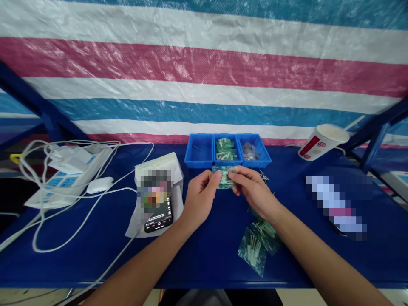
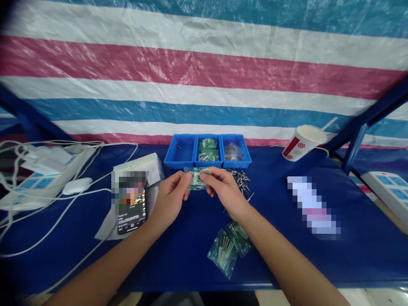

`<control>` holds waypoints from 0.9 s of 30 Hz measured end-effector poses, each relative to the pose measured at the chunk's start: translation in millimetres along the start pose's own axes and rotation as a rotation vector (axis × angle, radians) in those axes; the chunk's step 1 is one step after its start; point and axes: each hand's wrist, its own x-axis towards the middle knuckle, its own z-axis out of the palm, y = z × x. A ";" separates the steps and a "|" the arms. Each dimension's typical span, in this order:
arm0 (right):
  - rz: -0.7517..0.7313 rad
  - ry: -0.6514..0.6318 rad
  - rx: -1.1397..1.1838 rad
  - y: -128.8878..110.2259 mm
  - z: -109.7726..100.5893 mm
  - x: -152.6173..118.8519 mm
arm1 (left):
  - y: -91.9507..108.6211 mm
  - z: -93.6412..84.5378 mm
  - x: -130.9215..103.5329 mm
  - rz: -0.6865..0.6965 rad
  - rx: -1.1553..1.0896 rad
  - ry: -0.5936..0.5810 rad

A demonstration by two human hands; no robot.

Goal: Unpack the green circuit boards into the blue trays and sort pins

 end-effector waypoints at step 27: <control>0.152 0.153 0.206 2.4 -11.2 8.6 | -3.3 -2.5 7.1 -0.148 -0.262 0.153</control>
